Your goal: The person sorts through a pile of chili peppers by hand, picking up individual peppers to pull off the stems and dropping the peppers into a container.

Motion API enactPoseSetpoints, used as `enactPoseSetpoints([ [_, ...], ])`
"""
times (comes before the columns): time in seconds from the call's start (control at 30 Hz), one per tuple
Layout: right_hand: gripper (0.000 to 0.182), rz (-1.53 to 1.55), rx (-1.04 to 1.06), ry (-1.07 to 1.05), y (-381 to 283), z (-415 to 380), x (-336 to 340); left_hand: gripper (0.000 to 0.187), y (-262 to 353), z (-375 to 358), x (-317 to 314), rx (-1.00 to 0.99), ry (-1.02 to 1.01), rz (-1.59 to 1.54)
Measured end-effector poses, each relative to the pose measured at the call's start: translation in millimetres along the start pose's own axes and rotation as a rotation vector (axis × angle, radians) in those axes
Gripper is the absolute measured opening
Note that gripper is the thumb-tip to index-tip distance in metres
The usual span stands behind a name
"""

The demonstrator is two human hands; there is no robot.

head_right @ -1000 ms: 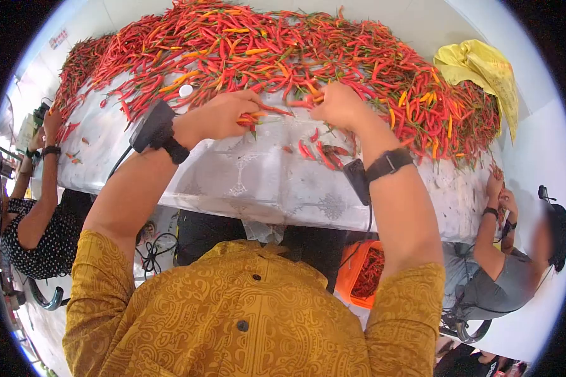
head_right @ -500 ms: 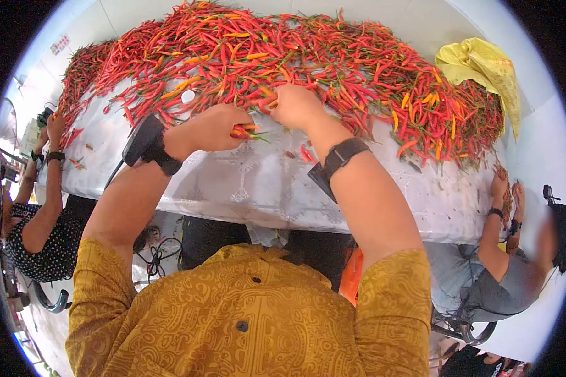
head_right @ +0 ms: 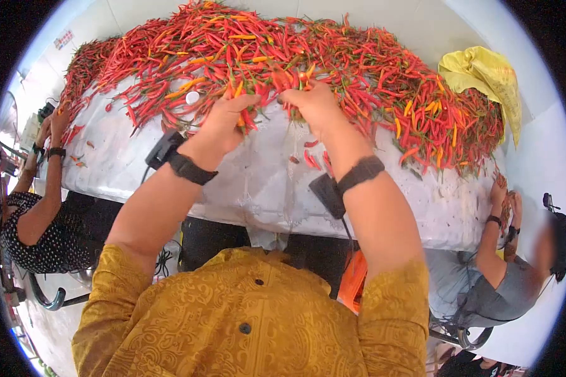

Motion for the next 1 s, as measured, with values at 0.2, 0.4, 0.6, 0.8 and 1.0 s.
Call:
enactPoseSetpoints([
  [0.2,0.029,0.24,-0.029,-0.032,2,-27,-25,0.01,-22,11,-20,0.072,0.088,-0.286],
  [0.4,0.033,0.212,0.023,-0.03,9,-37,-27,0.021,-10,-6,-47,0.151,-0.119,-0.451],
  [0.6,0.033,0.25,0.029,-0.021,3,-47,-28,0.031,-9,-12,-55,0.07,-0.228,-0.325],
  [0.8,0.036,0.316,0.079,0.022,0,-55,-30,0.038,-11,-8,-55,-0.036,-0.31,0.039],
  [1.0,0.041,0.117,0.061,0.065,1,-62,-18,0.042,-19,-6,-54,0.184,-0.378,0.212],
])
Point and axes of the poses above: each hand's wrist, its own z-axis towards the middle knuckle, its own x-axis out of the back of the hand, y = z × x, the point moved 1 cm from there along z, towards the middle knuckle, and after that the axes turned 12 degrees about -y, right-handed, at the moved point
